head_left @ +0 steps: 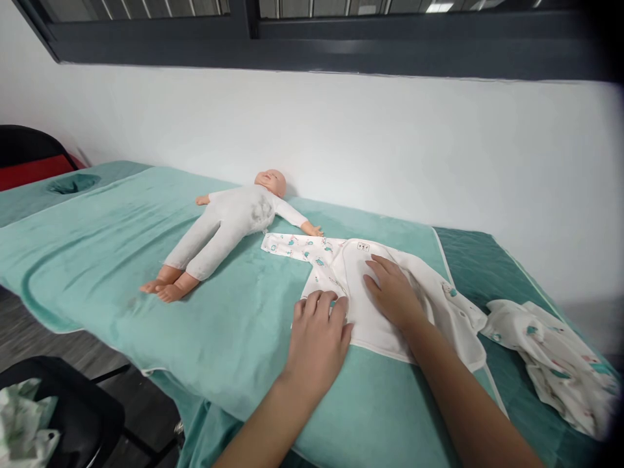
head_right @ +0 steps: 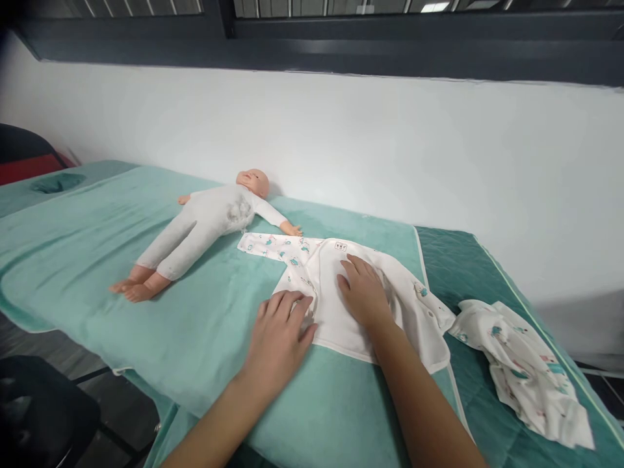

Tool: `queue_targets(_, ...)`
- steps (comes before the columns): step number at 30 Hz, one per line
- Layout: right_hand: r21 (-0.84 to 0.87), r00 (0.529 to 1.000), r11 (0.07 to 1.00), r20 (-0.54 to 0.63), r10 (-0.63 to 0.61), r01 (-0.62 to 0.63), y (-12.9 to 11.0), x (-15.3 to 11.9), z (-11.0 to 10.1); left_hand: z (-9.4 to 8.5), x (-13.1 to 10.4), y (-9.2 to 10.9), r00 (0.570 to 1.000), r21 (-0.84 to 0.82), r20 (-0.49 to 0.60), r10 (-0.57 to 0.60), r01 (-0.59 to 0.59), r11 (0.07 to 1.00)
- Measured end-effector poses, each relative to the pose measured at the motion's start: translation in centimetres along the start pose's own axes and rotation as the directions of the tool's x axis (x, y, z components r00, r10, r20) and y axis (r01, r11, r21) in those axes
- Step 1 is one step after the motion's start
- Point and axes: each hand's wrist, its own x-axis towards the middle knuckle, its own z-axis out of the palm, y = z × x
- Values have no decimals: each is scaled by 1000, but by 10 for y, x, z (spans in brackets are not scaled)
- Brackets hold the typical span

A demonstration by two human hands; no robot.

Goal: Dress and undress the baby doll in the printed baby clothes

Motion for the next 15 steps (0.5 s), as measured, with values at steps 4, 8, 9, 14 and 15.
queue_targets(4, 60, 1000, 998, -5, -6, 7, -18, 4, -6, 5, -17, -1, 997, 18, -72, -39, 40, 999)
queue_targets(8, 114, 994, 992, 107, 35, -48, -49, 19, -10, 9, -22, -4, 997, -3, -62, -48, 48, 999)
queue_targets(9, 102, 988, 992, 142, 55, -69, -56, 24, -10, 9, -23, -5, 997, -7, -63, -40, 40, 999)
queue_targets(14, -14, 952, 987, 263, 159, -161, -81, 47, -3, 11, -24, -8, 996, -25, -90, -1, -1, 1000)
queue_targets(15, -35, 950, 985, 259, 173, -169, -82, 49, 0, 12, -24, -8, 996, -32, -91, -3, 0, 999)
